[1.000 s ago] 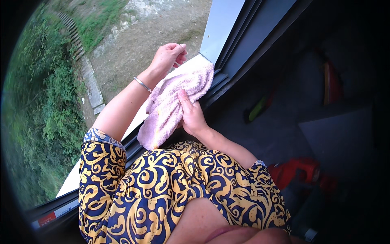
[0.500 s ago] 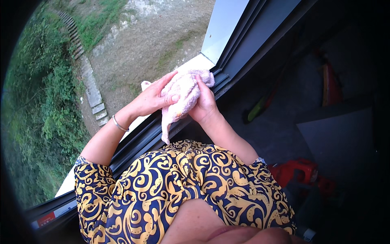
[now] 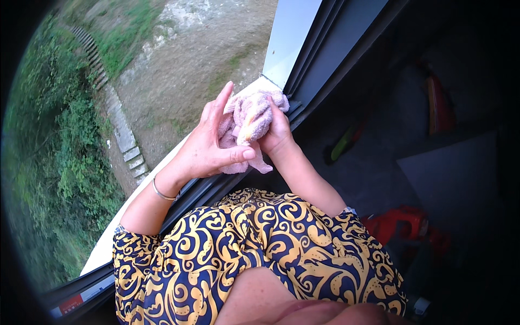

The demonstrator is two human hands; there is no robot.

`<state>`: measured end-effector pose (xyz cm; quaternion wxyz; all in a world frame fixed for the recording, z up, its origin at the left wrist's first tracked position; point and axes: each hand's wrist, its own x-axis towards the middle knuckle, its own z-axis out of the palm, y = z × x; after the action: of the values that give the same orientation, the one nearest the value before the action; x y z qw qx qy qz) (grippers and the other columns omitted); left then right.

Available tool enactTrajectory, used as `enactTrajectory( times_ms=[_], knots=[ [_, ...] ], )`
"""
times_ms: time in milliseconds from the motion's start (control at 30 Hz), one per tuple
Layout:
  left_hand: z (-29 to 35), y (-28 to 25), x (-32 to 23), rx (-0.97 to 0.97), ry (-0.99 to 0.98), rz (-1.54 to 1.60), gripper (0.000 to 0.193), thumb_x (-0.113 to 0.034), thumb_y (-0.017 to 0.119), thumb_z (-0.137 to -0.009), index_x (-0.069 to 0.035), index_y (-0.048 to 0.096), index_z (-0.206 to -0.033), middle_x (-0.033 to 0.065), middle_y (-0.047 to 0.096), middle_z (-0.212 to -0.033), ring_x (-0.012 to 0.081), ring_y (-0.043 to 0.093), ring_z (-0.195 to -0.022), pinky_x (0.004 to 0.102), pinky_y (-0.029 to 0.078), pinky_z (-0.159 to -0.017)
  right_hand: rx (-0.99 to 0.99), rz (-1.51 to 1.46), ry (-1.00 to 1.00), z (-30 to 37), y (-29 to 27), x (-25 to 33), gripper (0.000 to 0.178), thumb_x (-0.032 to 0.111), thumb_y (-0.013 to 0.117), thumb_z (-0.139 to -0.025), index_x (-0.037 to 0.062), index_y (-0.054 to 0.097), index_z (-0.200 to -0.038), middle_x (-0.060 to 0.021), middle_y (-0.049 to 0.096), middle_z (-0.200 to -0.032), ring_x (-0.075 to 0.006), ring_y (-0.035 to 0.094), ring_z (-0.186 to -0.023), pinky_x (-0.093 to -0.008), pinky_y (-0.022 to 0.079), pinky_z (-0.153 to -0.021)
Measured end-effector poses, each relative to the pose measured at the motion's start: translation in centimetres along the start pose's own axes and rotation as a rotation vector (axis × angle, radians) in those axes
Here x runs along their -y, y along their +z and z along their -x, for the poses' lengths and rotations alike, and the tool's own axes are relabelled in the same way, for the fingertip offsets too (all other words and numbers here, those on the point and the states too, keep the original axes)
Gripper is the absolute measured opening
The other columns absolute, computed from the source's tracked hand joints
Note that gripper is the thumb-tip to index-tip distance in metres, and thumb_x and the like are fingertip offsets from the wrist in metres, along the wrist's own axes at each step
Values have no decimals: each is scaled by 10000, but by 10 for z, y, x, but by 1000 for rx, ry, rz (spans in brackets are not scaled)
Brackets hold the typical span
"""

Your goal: The person cleans the window frame using a pink cloth and a thin orange stick. They wipe the frame and use the stick to clean crevices along the edges.

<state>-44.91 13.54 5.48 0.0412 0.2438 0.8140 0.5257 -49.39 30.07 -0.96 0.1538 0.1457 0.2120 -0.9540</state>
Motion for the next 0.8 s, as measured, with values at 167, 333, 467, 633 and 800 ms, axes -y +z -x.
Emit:
enactTrajectory(
  times_ms=[167,333,467,633,800],
  knots=[
    [-13,10,11,-89,35,-229,327,-265,616,-863,-186,635,-1179,144,505,-1236,327,585,-1057,367,476,-886,-29,-25,-26,-27,-8,-8,436,380,376,-1002,14,482,-1213,-152,558,-1180,-279,552,-1088,-445,455,-955],
    [-10,21,10,-69,97,-362,286,-172,582,-839,-161,641,-1119,148,529,-1178,323,613,-969,373,504,-829,-16,87,-68,-30,-24,-8,416,375,405,-998,11,507,-1173,-122,596,-1094,-246,606,-988,-394,524,-841],
    [-8,21,24,-29,37,-98,301,-95,513,-868,-106,619,-1149,155,491,-1205,318,559,-1066,369,455,-912,-14,142,-63,-33,-25,-2,382,369,441,-988,31,544,-1137,-107,619,-1053,-236,621,-958,-392,532,-815],
    [-4,32,52,-187,176,-81,281,-98,523,-889,-110,629,-1149,158,488,-1163,298,555,-1038,361,463,-886,-34,276,7,-39,-23,5,385,373,477,-973,31,556,-1129,-104,634,-1052,-233,639,-924,-403,549,-750],
    [10,42,53,-252,290,-183,352,-46,550,-837,-124,623,-1173,169,479,-1179,319,573,-997,370,477,-862,136,353,-81,-26,-10,11,353,328,488,-978,-2,580,-1064,-103,651,-975,-203,658,-841,-353,556,-725]
  ],
)
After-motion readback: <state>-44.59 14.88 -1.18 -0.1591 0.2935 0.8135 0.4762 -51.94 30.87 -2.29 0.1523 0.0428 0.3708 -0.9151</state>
